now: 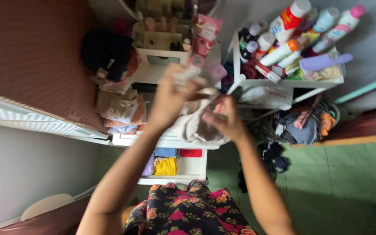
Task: The person folds several pieces of clothing, including a checkered shirt, a dark blue garment, a light purple top, and a pink item, on a white dresser. Each item is folded and placed into an open drawer.
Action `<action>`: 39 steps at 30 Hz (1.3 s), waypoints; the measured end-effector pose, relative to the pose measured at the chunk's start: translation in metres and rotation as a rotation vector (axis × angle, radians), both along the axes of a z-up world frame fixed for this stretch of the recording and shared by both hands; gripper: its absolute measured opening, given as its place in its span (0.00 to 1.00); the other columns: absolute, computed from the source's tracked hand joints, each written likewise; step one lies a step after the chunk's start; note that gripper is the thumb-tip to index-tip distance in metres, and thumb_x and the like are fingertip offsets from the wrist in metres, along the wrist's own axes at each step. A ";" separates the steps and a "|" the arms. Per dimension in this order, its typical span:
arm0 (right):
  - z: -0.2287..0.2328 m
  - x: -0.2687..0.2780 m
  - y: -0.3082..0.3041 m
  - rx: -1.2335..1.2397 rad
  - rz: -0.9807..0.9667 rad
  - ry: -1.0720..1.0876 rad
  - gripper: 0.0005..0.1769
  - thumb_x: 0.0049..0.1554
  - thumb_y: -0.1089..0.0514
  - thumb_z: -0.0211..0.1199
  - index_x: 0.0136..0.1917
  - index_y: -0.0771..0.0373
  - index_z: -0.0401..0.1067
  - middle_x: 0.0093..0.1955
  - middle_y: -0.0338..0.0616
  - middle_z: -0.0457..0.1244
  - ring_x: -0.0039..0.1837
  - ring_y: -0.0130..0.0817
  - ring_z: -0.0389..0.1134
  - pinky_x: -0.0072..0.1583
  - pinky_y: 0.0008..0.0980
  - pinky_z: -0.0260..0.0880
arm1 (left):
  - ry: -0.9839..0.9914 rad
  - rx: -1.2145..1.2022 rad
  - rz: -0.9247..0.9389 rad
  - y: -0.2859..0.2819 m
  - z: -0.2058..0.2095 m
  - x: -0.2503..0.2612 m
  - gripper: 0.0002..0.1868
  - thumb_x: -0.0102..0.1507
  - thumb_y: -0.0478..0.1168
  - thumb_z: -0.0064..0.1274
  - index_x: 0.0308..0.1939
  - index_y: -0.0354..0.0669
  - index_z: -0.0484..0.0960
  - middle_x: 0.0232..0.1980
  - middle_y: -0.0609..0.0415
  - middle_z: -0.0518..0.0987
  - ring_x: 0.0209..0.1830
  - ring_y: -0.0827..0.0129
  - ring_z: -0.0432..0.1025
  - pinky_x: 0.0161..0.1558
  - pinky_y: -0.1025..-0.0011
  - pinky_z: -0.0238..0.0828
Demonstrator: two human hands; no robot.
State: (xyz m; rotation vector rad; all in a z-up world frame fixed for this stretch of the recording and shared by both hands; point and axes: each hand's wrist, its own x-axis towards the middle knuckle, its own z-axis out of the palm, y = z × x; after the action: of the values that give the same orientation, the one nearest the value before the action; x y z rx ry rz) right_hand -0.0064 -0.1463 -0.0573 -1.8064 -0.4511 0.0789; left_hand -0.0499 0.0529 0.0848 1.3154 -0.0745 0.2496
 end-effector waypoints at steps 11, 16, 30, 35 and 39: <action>-0.002 0.016 0.007 0.119 -0.098 -0.040 0.17 0.59 0.61 0.62 0.62 0.64 0.71 0.57 0.47 0.67 0.59 0.35 0.66 0.61 0.48 0.66 | -0.254 0.035 -0.279 -0.013 -0.029 0.042 0.28 0.57 0.32 0.70 0.57 0.43 0.71 0.50 0.54 0.76 0.54 0.69 0.70 0.61 0.63 0.67; 0.048 0.013 0.005 0.222 -0.092 0.009 0.15 0.65 0.61 0.59 0.65 0.64 0.69 0.58 0.42 0.67 0.58 0.28 0.65 0.64 0.43 0.66 | 0.000 0.411 -0.211 -0.002 -0.083 0.011 0.30 0.49 0.40 0.77 0.46 0.38 0.72 0.38 0.46 0.80 0.43 0.58 0.78 0.46 0.60 0.74; 0.084 0.034 -0.007 0.427 -0.263 0.156 0.17 0.55 0.56 0.75 0.51 0.60 0.69 0.40 0.39 0.68 0.42 0.22 0.68 0.47 0.27 0.75 | 0.291 0.309 -0.127 -0.050 -0.191 0.038 0.23 0.61 0.42 0.65 0.58 0.43 0.78 0.35 0.56 0.77 0.34 0.69 0.75 0.40 0.70 0.76; 0.112 0.027 -0.003 0.439 -0.284 0.132 0.16 0.58 0.54 0.73 0.51 0.59 0.68 0.39 0.36 0.66 0.41 0.20 0.66 0.45 0.24 0.73 | 0.124 0.470 0.023 -0.047 -0.170 0.037 0.14 0.62 0.40 0.63 0.49 0.50 0.78 0.34 0.54 0.74 0.33 0.60 0.76 0.39 0.64 0.77; 0.097 0.041 -0.022 0.229 -0.140 0.121 0.26 0.48 0.50 0.81 0.51 0.61 0.71 0.37 0.38 0.65 0.39 0.25 0.62 0.42 0.25 0.68 | -0.188 0.717 0.147 -0.023 -0.159 0.052 0.05 0.63 0.37 0.58 0.37 0.50 0.76 0.39 0.54 0.79 0.42 0.54 0.75 0.46 0.62 0.71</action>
State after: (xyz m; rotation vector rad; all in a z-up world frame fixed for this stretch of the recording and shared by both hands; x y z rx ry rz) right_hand 0.0350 -0.1681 0.0397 -1.5932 -0.2362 0.0377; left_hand 0.0019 0.0298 -0.0740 2.0102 -0.2432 0.5020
